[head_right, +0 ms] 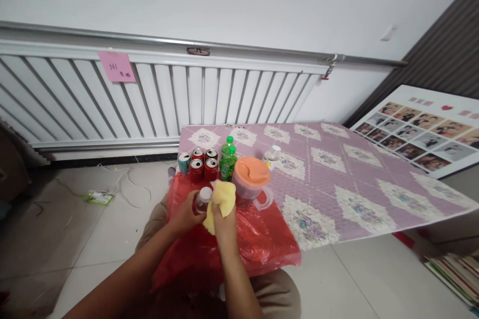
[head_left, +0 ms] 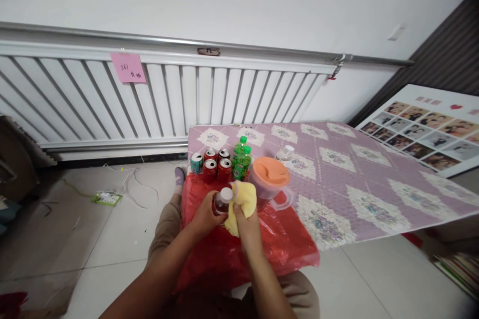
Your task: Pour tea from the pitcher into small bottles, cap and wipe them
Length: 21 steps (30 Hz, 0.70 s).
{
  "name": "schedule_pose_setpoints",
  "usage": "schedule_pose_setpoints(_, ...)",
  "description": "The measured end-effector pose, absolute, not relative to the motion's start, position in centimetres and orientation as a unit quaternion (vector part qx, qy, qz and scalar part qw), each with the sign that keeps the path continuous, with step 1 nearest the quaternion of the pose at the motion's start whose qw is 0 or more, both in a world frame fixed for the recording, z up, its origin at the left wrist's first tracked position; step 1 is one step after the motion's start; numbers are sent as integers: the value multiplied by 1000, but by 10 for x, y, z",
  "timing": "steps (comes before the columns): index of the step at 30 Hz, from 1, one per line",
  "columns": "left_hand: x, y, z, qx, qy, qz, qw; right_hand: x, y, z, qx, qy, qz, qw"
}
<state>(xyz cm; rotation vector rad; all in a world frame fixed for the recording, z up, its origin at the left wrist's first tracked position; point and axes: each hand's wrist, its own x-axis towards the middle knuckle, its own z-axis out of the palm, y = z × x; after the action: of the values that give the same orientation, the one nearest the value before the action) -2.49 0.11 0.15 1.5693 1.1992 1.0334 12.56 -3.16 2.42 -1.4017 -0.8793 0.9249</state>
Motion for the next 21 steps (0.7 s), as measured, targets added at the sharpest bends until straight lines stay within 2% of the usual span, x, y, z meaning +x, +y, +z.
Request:
schedule_pose_setpoints(4,-17,-2,-5,614,507,440,414,118,-27,19,-621,-399,358,571)
schedule_pose_setpoints(12,-22,-1,-3,631,488,432,421,134,-28,9,-597,-393,416,562)
schedule_pose_setpoints(18,-34,-1,-6,656,482,407,414,138,-39,18,-625,-380,339,592)
schedule_pose_setpoints(21,-33,0,-12,655,483,425,397,131,-46,20,-605,-444,270,604)
